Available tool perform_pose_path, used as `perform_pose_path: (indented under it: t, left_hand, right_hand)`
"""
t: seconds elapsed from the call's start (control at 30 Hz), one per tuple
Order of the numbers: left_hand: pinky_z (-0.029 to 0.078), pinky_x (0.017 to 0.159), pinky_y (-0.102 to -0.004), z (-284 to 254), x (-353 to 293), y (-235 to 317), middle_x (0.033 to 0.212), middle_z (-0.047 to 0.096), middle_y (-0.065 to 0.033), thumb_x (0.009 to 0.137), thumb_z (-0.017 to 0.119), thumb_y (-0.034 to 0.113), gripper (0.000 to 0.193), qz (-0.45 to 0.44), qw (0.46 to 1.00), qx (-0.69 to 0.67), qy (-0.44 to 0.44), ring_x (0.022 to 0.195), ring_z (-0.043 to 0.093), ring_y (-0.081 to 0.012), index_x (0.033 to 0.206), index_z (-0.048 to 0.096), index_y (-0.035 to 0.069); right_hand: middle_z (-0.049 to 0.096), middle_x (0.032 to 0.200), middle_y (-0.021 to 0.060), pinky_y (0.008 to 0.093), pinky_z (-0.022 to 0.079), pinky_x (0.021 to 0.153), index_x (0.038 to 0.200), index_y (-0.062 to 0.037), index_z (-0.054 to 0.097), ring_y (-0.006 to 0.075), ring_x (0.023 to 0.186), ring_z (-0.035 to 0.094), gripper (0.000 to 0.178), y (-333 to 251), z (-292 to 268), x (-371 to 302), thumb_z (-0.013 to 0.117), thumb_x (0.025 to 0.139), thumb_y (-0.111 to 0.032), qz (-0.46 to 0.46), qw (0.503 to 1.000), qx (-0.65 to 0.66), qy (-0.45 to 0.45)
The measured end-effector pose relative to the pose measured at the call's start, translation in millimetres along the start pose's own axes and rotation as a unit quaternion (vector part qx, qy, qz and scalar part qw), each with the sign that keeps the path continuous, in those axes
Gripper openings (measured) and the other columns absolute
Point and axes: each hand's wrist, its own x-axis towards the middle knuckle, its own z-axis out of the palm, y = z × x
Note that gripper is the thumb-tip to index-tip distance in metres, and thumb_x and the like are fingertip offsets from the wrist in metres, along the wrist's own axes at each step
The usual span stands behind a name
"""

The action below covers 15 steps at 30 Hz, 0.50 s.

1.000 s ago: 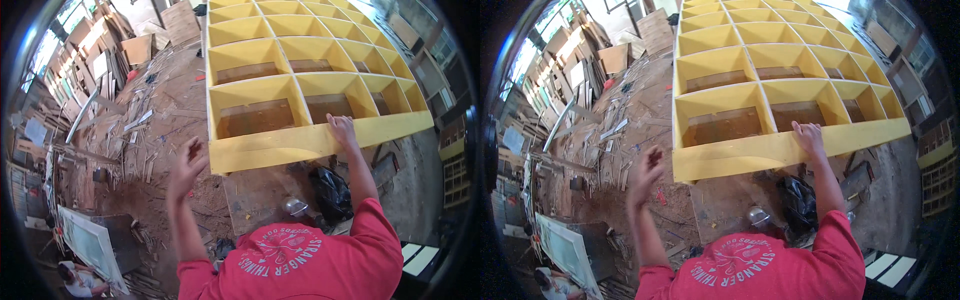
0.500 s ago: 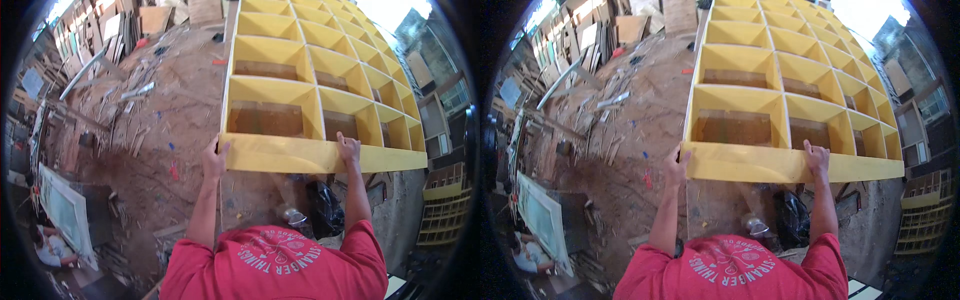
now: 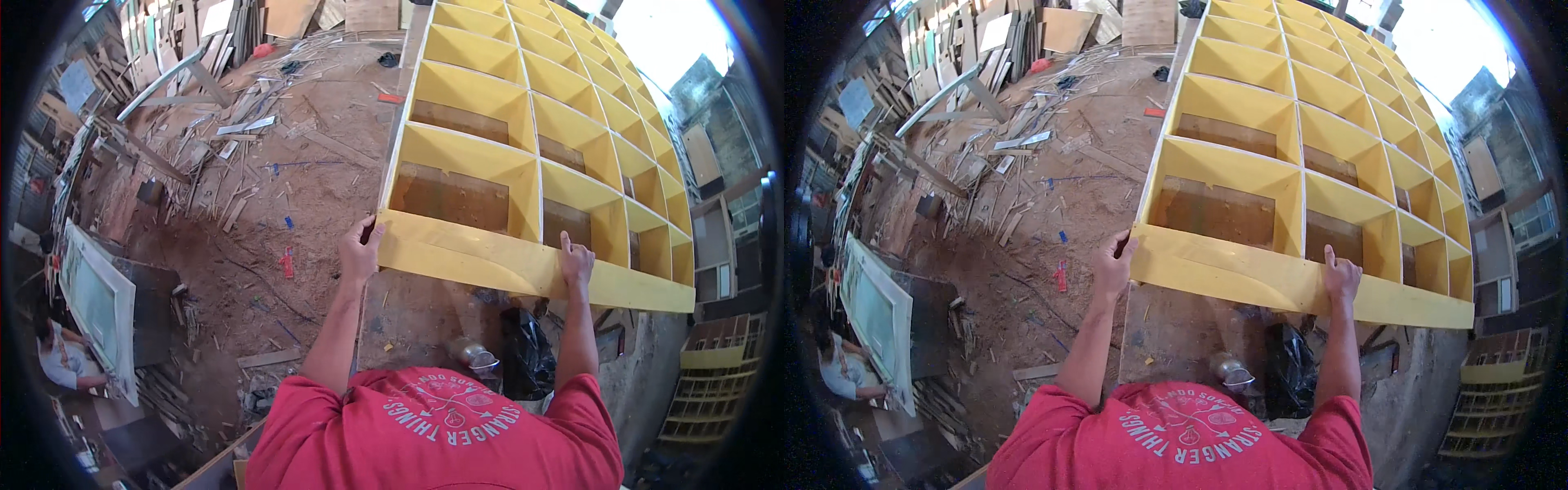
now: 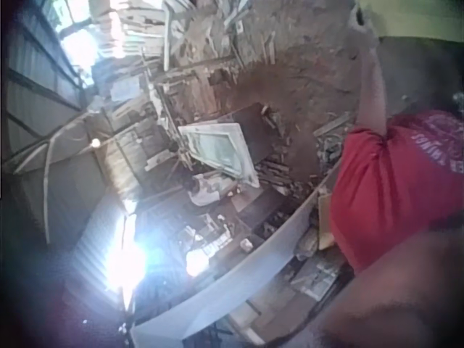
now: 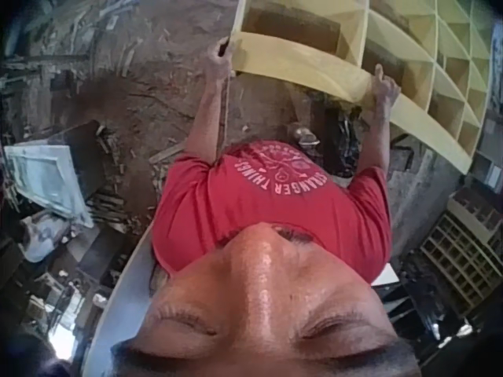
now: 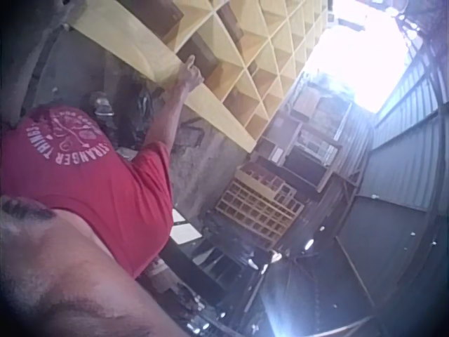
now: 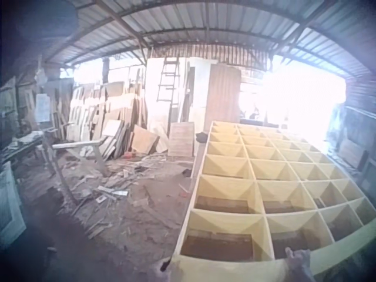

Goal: The person positions a wooden board onto the side of a wooden shelving unit, hammers nails into it using a hammer, and then turns the shelving unit.

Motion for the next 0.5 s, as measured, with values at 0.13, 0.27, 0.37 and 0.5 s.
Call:
perform_pose_path:
  t: [0.13,0.27,0.37,0.5]
  left_hand:
    - [0.059,0.090,-0.0330,-2,-33,3,0.111,0.082,-0.0119,0.101,0.078,0.024,0.043,0.017,0.999,-0.031,-0.008,0.102,0.076,-0.0155,0.134,0.072,-0.002]
    - [0.059,0.094,-0.0351,-19,-58,15,0.119,0.079,-0.0208,0.099,0.079,0.031,0.055,0.021,0.999,0.031,-0.018,0.109,0.078,-0.0224,0.139,0.068,-0.005]
    - [0.059,0.097,-0.0363,-39,-71,0,0.123,0.078,-0.0225,0.097,0.080,0.034,0.058,0.023,0.999,0.022,0.018,0.113,0.077,-0.0248,0.138,0.069,-0.005]
    - [0.059,0.099,-0.0396,-34,-76,-6,0.127,0.076,-0.0244,0.097,0.079,0.037,0.058,0.076,0.996,0.025,-0.026,0.116,0.076,-0.0322,0.137,0.070,-0.004]
  right_hand:
    - [0.076,0.099,0.0301,0.0578,0.046,0.106,0.090,0.0004,0.081,0.0496,0.104,0.069,0.081,1,-2,-1,0.042,0.108,-0.068,0.035,0.999,-0.015,-0.028]
    - [0.074,0.099,0.0318,0.0602,0.050,0.088,0.091,0.0039,0.078,0.0534,0.097,0.068,0.079,2,1,-1,0.045,0.108,-0.066,0.038,0.999,0.019,-0.013]
    - [0.076,0.104,0.0278,0.0567,0.053,0.092,0.099,0.0036,0.079,0.0498,0.100,0.071,0.065,-13,25,5,0.048,0.111,-0.052,0.012,1.000,0.022,0.007]
    - [0.078,0.122,0.0211,0.0401,0.062,0.093,0.121,0.0043,0.077,0.0319,0.108,0.077,0.033,116,54,46,0.051,0.106,-0.010,-0.306,0.907,-0.210,0.197]
